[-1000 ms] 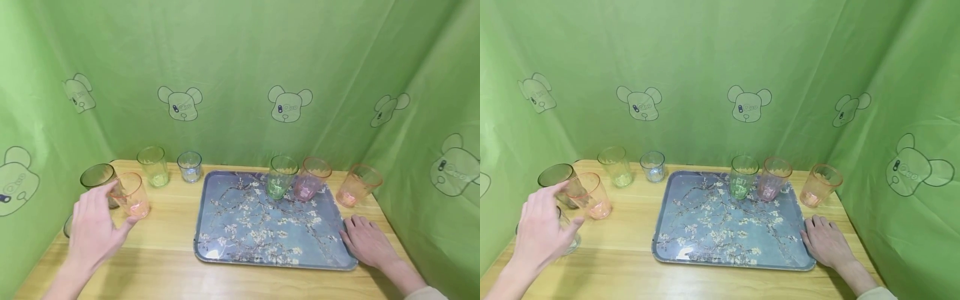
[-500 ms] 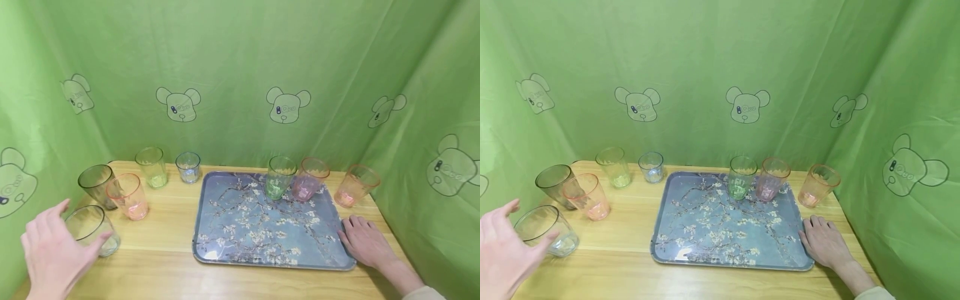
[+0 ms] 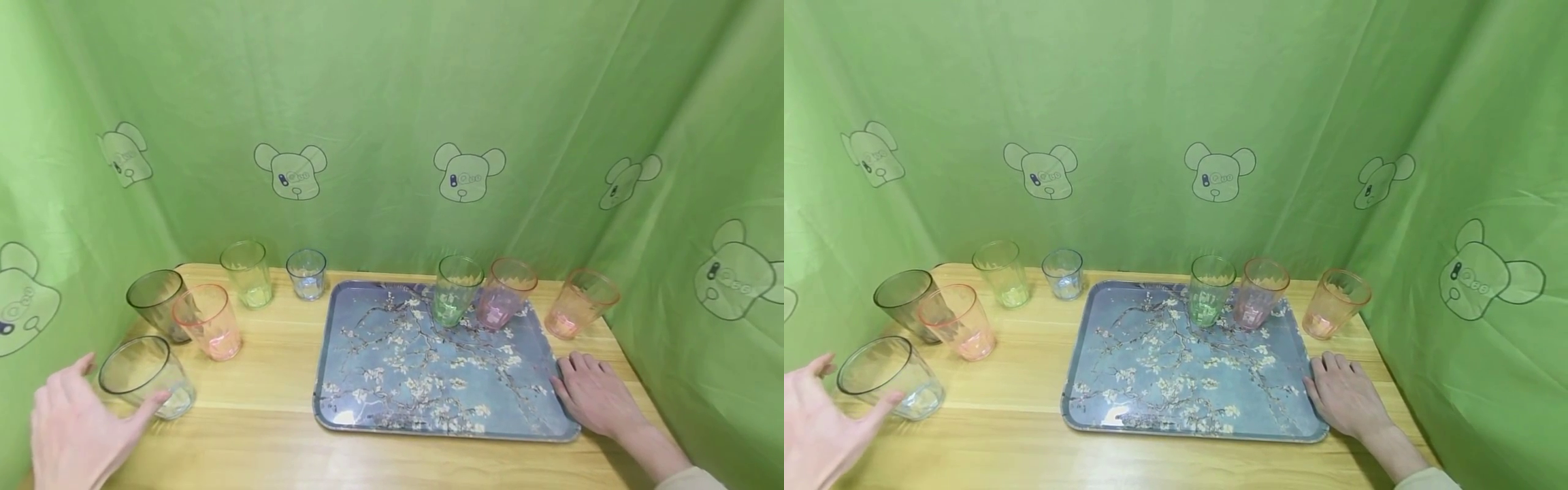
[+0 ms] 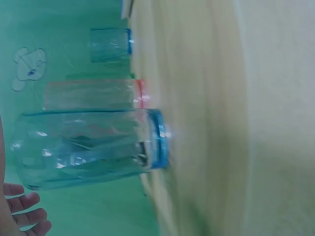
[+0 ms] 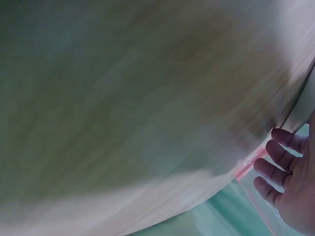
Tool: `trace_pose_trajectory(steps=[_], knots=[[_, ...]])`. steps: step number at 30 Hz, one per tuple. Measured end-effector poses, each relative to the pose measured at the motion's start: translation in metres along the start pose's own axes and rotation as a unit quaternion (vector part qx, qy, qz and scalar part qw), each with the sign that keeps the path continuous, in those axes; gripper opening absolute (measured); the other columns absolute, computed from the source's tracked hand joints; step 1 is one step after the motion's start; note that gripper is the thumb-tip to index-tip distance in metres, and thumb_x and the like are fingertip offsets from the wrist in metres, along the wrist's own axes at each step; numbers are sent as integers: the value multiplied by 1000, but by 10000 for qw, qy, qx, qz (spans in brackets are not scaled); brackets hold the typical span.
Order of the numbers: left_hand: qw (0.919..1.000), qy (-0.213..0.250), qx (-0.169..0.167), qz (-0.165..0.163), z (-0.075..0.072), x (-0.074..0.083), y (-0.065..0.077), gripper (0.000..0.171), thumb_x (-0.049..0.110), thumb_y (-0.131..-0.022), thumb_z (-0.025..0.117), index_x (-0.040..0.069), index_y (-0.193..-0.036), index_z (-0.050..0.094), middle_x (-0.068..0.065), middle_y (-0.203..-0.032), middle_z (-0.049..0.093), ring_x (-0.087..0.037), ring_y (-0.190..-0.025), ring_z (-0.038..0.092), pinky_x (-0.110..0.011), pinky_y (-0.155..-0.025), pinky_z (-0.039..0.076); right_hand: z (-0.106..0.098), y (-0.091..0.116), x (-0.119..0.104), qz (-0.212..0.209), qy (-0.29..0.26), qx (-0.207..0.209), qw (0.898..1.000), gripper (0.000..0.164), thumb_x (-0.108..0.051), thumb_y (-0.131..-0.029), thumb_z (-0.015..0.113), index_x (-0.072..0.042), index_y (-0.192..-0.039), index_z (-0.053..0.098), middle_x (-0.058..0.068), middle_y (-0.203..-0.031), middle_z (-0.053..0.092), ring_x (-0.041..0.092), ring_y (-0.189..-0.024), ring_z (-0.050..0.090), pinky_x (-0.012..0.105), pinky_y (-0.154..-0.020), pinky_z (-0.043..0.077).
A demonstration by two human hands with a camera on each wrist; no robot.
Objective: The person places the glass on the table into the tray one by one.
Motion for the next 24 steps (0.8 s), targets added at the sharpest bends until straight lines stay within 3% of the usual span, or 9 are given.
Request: trace_pose_trajectory(steps=[10, 15, 24], knots=[[9979, -163, -602, -181, 21, -27, -1, 113, 60, -69, 76, -16, -139, 32, -47, -116, 45, -57, -102, 42, -63, -78, 36, 2, 1, 0, -8, -3, -28, 10000, 26, -32, -91, 59, -7, -98, 55, 10, -86, 54, 33, -87, 57, 52, -72, 43], [9975, -159, -681, -115, 31, -33, 1, 106, 63, -67, 77, -19, -127, 43, -44, -107, 48, -57, -95, 44, -63, -72, 37, -1, 1, -1, -37, 31, 28, 10000, 26, -31, -90, 60, -7, -96, 55, 9, -84, 53, 32, -84, 57, 51, -70, 43], [9982, -308, -516, -67, 39, -33, 3, 110, 65, -64, 77, -25, -117, 43, -40, -93, 48, -53, -83, 45, -55, -64, 35, -1, 1, 0, -16, 31, 15, 10000, 26, -31, -91, 60, -6, -98, 55, 9, -85, 53, 32, -85, 57, 51, -71, 43]])
Point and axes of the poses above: each hand's wrist, its own y-axis away from the middle knuckle, its own z-axis out of the palm, x = y × z, the point moved 8 cm from there along -y, towards the middle knuckle
